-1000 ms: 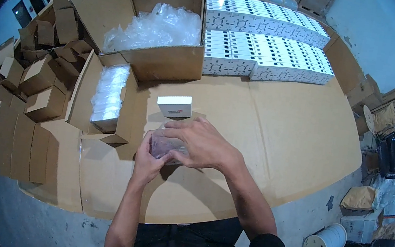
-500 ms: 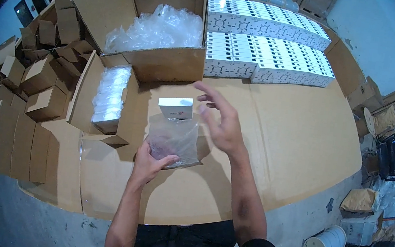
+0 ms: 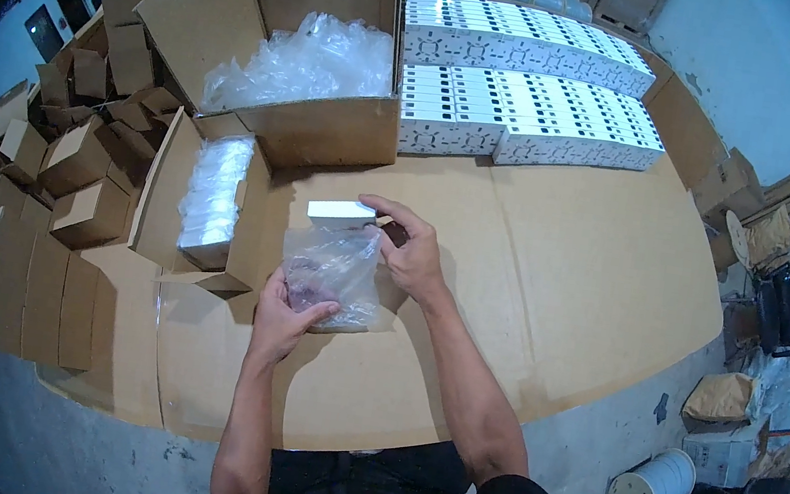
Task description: Packing small white boxes into plastic bags and then placing them into larger cardboard shipping boxes.
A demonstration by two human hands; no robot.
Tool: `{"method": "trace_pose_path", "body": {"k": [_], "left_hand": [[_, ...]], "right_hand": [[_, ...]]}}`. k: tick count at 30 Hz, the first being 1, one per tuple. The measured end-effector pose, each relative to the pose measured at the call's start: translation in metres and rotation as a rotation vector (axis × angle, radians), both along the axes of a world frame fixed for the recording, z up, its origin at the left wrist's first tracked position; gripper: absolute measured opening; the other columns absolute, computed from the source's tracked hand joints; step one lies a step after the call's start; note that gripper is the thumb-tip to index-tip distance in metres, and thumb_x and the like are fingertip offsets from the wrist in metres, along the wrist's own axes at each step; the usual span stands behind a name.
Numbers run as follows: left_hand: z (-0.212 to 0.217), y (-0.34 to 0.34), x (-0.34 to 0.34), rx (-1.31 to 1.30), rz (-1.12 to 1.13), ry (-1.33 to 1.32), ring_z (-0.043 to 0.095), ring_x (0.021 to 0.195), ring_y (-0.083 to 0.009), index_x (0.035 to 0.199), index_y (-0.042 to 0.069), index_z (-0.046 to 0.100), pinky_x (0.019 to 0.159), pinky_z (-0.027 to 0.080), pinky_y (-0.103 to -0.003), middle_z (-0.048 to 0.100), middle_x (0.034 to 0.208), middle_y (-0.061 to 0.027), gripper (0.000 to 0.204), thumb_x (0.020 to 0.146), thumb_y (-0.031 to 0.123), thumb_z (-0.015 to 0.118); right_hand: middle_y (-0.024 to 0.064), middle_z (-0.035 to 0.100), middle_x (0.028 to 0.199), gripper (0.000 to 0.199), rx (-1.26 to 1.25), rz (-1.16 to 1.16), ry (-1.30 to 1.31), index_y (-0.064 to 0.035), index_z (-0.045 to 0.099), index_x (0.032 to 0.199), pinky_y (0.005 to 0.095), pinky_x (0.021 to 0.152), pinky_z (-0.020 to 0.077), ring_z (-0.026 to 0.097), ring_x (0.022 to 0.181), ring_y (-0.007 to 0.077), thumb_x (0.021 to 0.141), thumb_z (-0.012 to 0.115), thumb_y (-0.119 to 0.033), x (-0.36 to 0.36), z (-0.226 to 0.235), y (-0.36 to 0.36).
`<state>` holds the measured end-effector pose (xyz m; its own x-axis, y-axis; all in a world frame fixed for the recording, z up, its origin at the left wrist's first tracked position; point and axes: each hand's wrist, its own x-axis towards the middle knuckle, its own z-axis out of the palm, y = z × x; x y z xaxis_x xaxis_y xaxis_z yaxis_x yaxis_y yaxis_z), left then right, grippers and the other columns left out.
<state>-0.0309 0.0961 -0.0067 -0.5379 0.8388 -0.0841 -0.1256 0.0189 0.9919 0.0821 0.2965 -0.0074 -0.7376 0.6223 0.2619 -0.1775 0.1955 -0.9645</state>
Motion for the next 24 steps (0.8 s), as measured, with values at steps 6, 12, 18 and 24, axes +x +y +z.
{"method": "trace_pose_path", "body": {"k": [6, 12, 18, 24], "left_hand": [[-0.001, 0.000, -0.001, 0.010, 0.005, 0.062, 0.068, 0.099, -0.0142, 0.126, 0.002, 0.056, 0.088, 0.055, -0.030, 0.069, 0.110, -0.0072, 0.058, 0.078, 0.002, 0.087], [0.001, 0.001, 0.000, 0.001, -0.012, 0.072, 0.068, 0.099, -0.0143, 0.124, 0.001, 0.057, 0.089, 0.055, -0.029, 0.069, 0.111, -0.0073, 0.057, 0.077, 0.004, 0.088], [-0.001, 0.001, 0.000, -0.002, -0.010, 0.114, 0.068, 0.099, -0.0142, 0.124, 0.001, 0.056, 0.088, 0.055, -0.029, 0.069, 0.110, -0.0073, 0.057, 0.077, 0.004, 0.088], [0.005, 0.002, 0.001, 0.011, -0.021, 0.064, 0.068, 0.099, -0.0140, 0.126, 0.000, 0.055, 0.088, 0.056, -0.029, 0.069, 0.110, -0.0071, 0.058, 0.078, 0.002, 0.087]], "right_hand": [[0.0091, 0.065, 0.111, 0.040, -0.077, -0.154, 0.094, -0.0020, 0.058, 0.132, 0.0283, 0.080, 0.0603, 0.067, 0.099, 0.0148, 0.094, 0.067, 0.005, 0.001, 0.003, 0.004], [0.0121, 0.058, 0.111, 0.027, -0.463, -0.245, 0.445, -0.0040, 0.047, 0.113, 0.0459, 0.080, 0.0650, 0.069, 0.101, 0.0268, 0.097, 0.068, -0.002, 0.004, -0.005, 0.010], [0.0114, 0.062, 0.106, 0.026, -0.552, -0.104, 0.464, -0.0061, 0.048, 0.113, 0.0420, 0.085, 0.0635, 0.070, 0.099, 0.0243, 0.097, 0.068, -0.002, 0.001, -0.002, 0.001], [0.0095, 0.059, 0.106, 0.025, -0.576, -0.037, 0.466, -0.0039, 0.048, 0.111, 0.0382, 0.087, 0.0638, 0.067, 0.100, 0.0194, 0.097, 0.068, -0.001, -0.001, -0.001, -0.004]]}}
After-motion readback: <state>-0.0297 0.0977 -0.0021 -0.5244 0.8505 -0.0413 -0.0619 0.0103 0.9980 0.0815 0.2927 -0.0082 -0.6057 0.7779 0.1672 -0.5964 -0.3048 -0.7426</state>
